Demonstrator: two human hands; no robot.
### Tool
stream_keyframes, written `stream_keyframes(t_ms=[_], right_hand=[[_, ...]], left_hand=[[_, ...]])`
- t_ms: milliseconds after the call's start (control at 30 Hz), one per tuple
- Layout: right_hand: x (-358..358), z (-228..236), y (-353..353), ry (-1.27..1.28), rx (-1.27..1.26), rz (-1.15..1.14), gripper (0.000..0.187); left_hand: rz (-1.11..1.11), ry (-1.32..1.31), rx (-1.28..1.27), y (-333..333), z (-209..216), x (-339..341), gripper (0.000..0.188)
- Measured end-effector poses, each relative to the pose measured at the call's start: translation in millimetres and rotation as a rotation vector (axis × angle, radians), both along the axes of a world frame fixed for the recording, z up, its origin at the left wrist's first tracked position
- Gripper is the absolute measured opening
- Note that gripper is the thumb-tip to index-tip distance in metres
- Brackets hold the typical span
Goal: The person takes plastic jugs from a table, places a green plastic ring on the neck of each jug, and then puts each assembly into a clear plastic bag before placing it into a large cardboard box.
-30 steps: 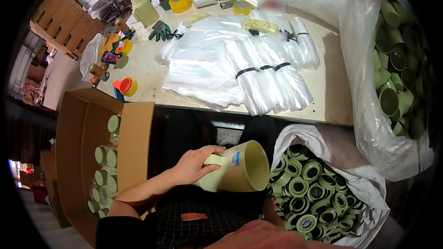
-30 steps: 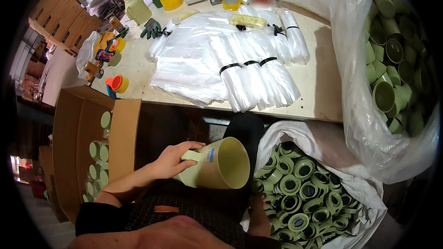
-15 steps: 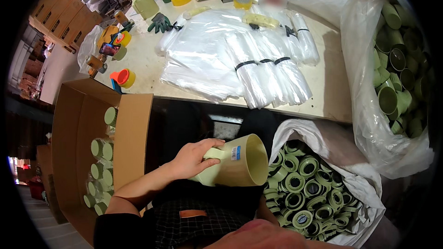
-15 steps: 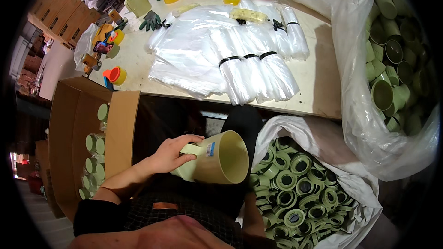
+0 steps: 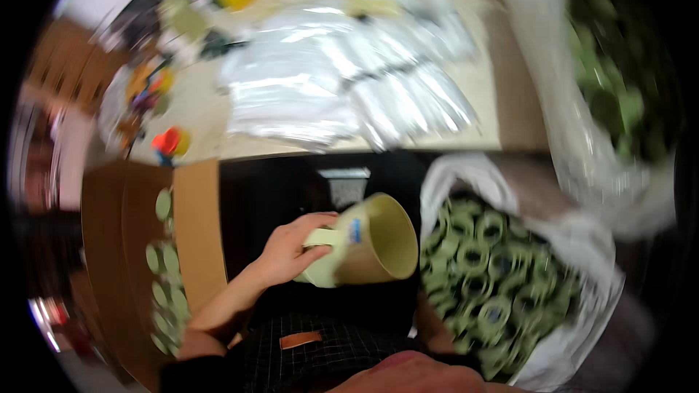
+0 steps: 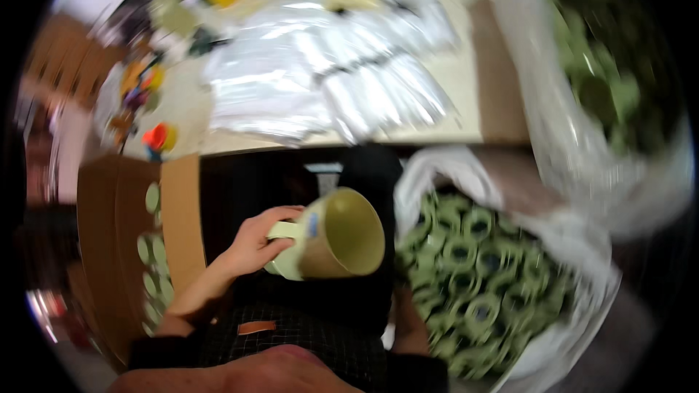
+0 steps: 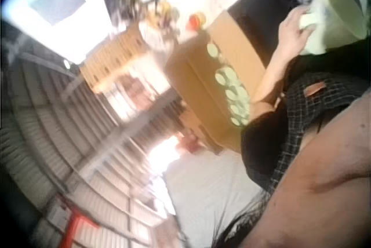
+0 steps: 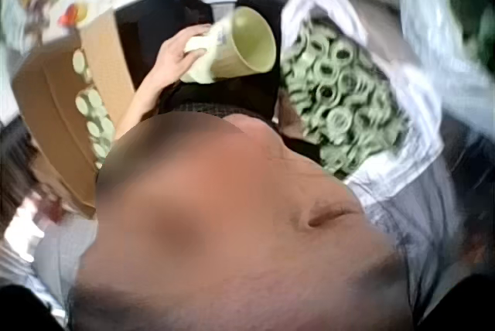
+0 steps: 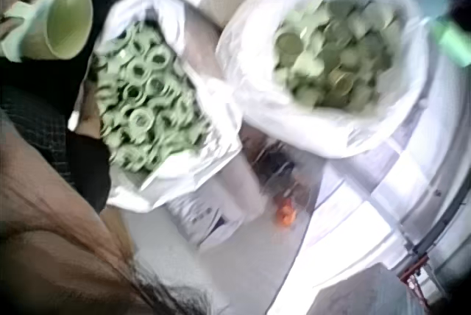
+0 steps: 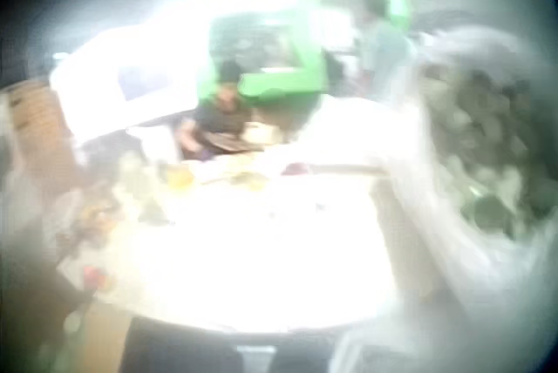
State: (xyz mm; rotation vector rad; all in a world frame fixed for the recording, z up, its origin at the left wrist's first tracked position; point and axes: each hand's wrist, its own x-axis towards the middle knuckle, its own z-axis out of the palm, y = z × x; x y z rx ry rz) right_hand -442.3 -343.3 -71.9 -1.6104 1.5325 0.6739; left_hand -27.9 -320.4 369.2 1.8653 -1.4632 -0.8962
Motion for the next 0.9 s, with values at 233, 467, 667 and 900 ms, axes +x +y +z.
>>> stream_keyframes(t_ms=[233,467,667,900], right_hand=[[-2.9,-30.7,-1.7,0.098,-0.019,-0.064,0.036],[6.1,69.1,-86.1,0.113,-0.629,-0.528,0.058],[-21.2,59.0,-151.4,0.463,-0.355,0.225,0.04],[-24.2,35.8,-157.5,0.48,-0.529,0.314,0.022]], left_hand=[[0.126,0.164,-0.021,31.7,-12.9,-4.7,0.051],[0.094,0.156,0.01,12.4,-21.9,5.8,0.055],[0.142,0.077,0.021,19.7,-19.9,10.9,0.062],[0.173,0.147,0.069,16.9,-23.1,10.3,0.054]])
